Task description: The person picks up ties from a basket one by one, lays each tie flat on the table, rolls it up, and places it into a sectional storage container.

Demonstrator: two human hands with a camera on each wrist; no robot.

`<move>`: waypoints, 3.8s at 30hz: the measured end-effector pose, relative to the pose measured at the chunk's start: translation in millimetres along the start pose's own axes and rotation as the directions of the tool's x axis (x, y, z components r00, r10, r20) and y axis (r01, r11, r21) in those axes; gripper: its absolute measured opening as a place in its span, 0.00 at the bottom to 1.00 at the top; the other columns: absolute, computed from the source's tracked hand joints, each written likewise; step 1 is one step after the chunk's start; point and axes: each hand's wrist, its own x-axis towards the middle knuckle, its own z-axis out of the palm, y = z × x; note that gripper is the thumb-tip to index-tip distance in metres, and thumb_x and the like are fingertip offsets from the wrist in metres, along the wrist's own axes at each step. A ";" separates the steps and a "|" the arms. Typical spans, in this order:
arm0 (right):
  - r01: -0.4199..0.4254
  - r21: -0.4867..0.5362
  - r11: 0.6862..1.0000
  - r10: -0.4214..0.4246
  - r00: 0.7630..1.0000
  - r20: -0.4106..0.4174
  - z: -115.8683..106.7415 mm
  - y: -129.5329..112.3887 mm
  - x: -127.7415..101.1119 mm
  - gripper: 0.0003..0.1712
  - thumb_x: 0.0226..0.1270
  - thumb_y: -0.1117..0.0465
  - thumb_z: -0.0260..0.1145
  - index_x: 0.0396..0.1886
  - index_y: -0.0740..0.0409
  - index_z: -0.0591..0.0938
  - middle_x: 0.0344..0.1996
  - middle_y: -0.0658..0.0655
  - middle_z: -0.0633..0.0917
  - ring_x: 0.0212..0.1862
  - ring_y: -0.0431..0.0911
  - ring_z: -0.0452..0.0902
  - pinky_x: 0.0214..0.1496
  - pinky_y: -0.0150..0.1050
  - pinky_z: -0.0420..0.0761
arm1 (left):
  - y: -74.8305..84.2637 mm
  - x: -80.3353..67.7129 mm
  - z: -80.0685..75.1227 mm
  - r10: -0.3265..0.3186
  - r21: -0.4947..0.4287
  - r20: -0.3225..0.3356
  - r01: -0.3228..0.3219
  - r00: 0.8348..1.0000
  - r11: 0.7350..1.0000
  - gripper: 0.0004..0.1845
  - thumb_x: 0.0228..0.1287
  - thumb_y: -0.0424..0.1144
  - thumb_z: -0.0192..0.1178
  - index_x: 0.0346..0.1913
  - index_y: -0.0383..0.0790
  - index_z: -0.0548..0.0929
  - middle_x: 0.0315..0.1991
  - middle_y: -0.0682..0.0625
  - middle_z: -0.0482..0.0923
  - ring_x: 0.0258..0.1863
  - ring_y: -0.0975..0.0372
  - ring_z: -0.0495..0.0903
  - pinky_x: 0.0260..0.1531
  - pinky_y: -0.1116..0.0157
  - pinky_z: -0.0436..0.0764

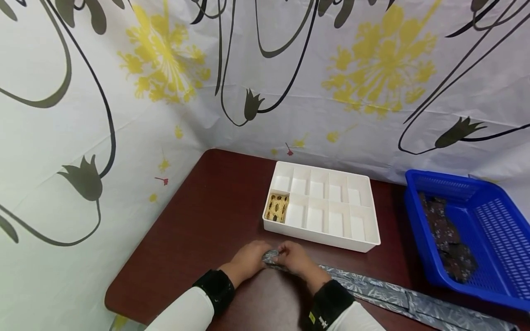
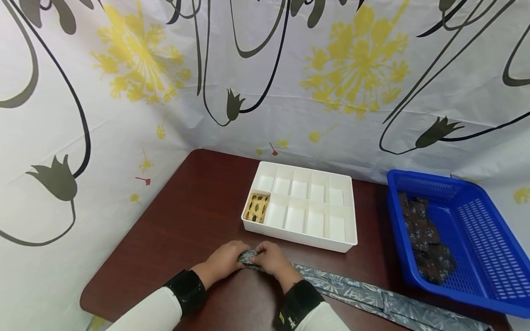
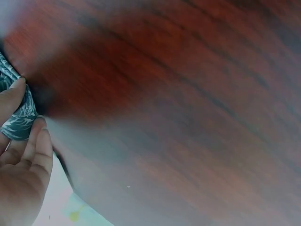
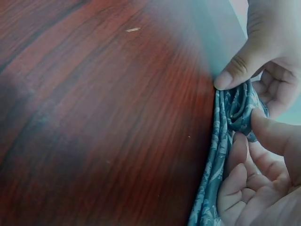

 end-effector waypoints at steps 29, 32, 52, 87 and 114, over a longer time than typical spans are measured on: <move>0.314 -0.366 0.876 -0.338 0.941 -0.002 11.3 3.9 2.4 0.17 0.50 0.68 0.73 0.42 0.64 0.83 0.32 0.57 0.85 0.35 0.48 0.80 0.37 0.40 0.80 | 7.6 -0.9 -2.1 -0.144 -0.306 -0.072 0.116 0.987 0.945 0.22 0.44 0.24 0.69 0.46 0.33 0.78 0.42 0.45 0.78 0.40 0.57 0.77 0.39 0.64 0.77; 0.275 -0.262 0.925 -0.290 0.957 -0.019 7.0 11.1 2.3 0.10 0.49 0.71 0.70 0.33 0.62 0.83 0.26 0.52 0.82 0.29 0.41 0.75 0.29 0.34 0.76 | 3.0 -1.9 3.0 -0.148 -0.470 -0.086 0.090 0.985 0.878 0.21 0.46 0.26 0.71 0.46 0.32 0.80 0.37 0.45 0.81 0.31 0.62 0.77 0.30 0.68 0.77; 0.214 -0.478 0.852 -0.261 0.965 -0.035 -2.5 -5.4 -12.4 0.23 0.46 0.59 0.77 0.43 0.62 0.83 0.35 0.58 0.84 0.38 0.52 0.80 0.40 0.47 0.79 | 31.3 9.0 1.2 -0.071 0.152 0.019 0.068 0.997 0.986 0.08 0.53 0.34 0.67 0.37 0.43 0.82 0.38 0.52 0.78 0.41 0.60 0.79 0.42 0.64 0.79; 0.185 -0.278 0.943 -0.218 0.972 -0.093 -2.8 17.9 -15.5 0.17 0.43 0.66 0.77 0.36 0.63 0.84 0.31 0.53 0.85 0.35 0.45 0.78 0.37 0.38 0.77 | 8.4 4.0 15.6 -0.099 -0.390 -0.001 0.091 0.995 0.917 0.19 0.45 0.29 0.73 0.43 0.38 0.83 0.40 0.50 0.82 0.41 0.61 0.79 0.43 0.64 0.77; 0.212 -0.263 0.941 -0.245 0.964 -0.100 -10.7 19.9 -17.0 0.12 0.44 0.65 0.76 0.32 0.59 0.85 0.29 0.50 0.85 0.31 0.39 0.75 0.34 0.33 0.75 | 12.8 13.7 18.2 -0.052 -0.425 -0.043 0.029 0.998 0.905 0.14 0.45 0.31 0.74 0.37 0.40 0.84 0.35 0.54 0.83 0.37 0.64 0.79 0.40 0.66 0.77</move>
